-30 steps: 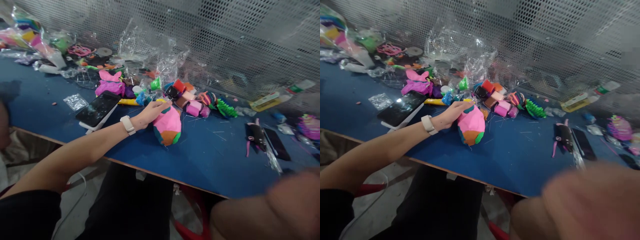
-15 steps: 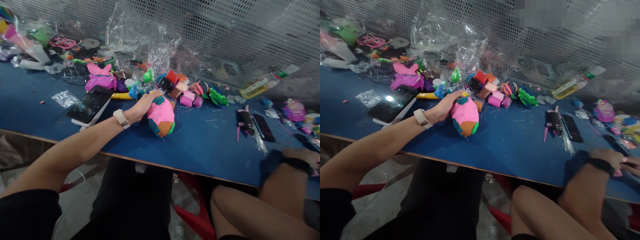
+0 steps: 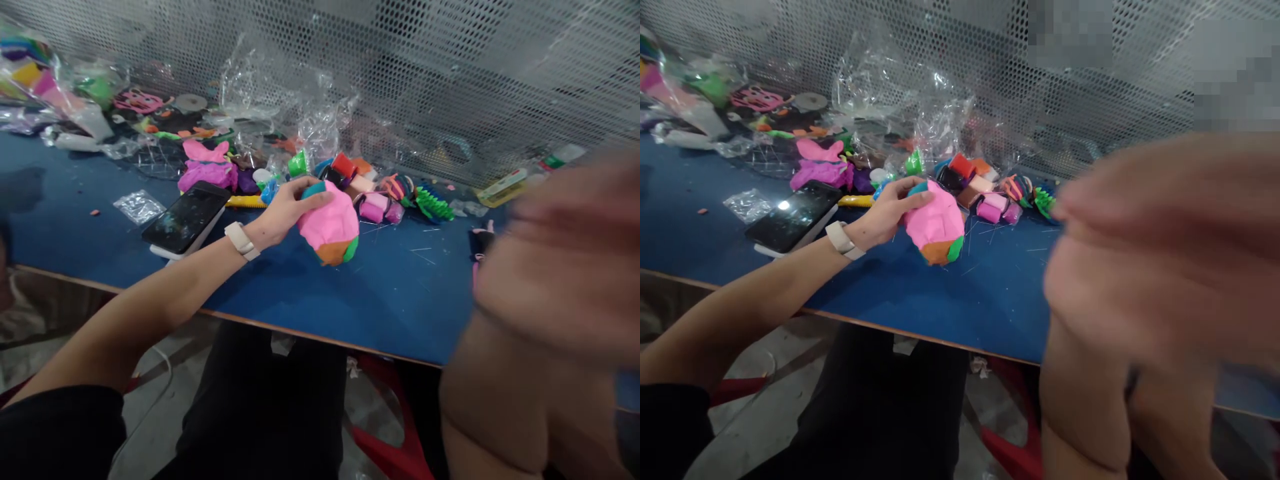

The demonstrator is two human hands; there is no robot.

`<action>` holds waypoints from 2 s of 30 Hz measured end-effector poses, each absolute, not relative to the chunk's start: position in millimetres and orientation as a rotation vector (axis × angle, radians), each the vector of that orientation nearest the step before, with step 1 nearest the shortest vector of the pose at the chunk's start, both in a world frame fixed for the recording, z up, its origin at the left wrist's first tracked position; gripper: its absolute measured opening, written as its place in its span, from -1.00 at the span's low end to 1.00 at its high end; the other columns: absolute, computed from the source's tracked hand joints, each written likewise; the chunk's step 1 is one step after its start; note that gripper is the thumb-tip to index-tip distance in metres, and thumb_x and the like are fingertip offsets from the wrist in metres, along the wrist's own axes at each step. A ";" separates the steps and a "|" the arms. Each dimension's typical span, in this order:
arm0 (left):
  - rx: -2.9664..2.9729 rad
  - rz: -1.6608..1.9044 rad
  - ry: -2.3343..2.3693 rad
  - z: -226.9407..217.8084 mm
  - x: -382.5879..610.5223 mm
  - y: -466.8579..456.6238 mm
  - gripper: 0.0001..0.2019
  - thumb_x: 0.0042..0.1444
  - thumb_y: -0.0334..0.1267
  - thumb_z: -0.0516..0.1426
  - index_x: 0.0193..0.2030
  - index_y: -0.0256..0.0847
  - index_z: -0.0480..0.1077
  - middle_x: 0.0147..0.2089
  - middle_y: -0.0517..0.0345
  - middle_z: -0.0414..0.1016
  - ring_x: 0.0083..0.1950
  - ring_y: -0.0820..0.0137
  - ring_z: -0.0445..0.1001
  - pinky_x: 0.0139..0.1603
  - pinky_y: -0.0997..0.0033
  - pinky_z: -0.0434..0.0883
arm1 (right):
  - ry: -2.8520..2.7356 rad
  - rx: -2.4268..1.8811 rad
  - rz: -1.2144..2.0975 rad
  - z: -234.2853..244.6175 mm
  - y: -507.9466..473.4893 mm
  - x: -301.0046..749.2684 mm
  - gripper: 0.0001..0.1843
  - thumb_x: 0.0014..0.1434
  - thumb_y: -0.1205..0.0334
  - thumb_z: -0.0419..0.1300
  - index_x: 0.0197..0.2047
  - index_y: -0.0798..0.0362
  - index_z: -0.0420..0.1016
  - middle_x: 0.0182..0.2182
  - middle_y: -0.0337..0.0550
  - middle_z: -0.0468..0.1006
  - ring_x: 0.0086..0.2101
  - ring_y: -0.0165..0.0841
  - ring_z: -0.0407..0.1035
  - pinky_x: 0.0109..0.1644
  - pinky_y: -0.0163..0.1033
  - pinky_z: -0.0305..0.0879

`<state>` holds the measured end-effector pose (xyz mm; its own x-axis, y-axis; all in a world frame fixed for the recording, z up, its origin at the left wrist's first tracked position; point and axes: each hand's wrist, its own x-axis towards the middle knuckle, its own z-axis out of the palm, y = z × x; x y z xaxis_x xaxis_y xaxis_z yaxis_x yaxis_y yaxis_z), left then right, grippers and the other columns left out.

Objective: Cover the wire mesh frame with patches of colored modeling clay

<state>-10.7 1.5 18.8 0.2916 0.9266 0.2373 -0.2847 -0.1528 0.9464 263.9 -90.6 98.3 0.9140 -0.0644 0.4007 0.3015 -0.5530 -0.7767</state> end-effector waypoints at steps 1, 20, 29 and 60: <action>1.327 1.262 0.661 21.6 -13.3 2.8 -0.58 0.16 0.07 0.54 -0.05 -0.17 0.62 -0.05 0.07 0.67 -0.06 0.31 0.61 -0.03 0.31 0.54 | -0.419 -2.057 -0.292 88.0 -77.8 255.4 -0.51 0.61 -0.28 0.14 0.01 -0.13 0.76 0.06 -0.09 0.79 0.05 -0.26 0.72 0.07 -0.20 0.76; 1.621 1.275 0.564 13.5 -19.0 -9.2 -0.13 0.21 0.22 0.53 0.57 0.17 0.36 0.63 -0.06 0.38 0.50 -0.04 0.51 0.39 0.02 0.60 | -1.823 -0.918 0.344 1.0 -35.9 246.5 -0.48 0.27 -0.08 0.59 0.19 -0.11 0.63 0.09 -0.05 0.76 0.10 -0.04 0.67 0.22 0.18 0.68; 0.832 1.137 0.566 23.4 3.1 -39.9 -0.51 0.29 0.01 0.44 0.29 -0.07 0.61 0.34 -0.01 0.72 0.44 -0.06 0.64 0.38 -0.08 0.68 | -1.976 -0.827 -0.290 -2.1 -37.3 252.5 -0.42 0.42 0.30 0.42 0.41 -0.31 0.50 0.30 -0.04 0.63 0.27 0.02 0.58 0.34 0.28 0.60; 0.728 1.070 0.547 14.2 4.6 -26.6 -0.49 0.30 -0.18 0.44 0.33 -0.12 0.49 0.23 -0.08 0.78 0.23 0.12 0.78 0.37 -0.03 0.64 | -1.712 -1.163 0.156 4.3 -50.4 235.2 -0.60 0.39 -0.08 0.44 0.18 -0.12 0.62 -0.04 -0.09 0.54 -0.25 -0.27 0.50 -0.32 -0.13 0.56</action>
<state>4.6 -26.6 14.2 0.3894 0.9194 -0.0549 -0.5827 0.2921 0.7584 235.2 -50.4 4.3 -0.0177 0.7515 0.6595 0.6198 0.5258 -0.5826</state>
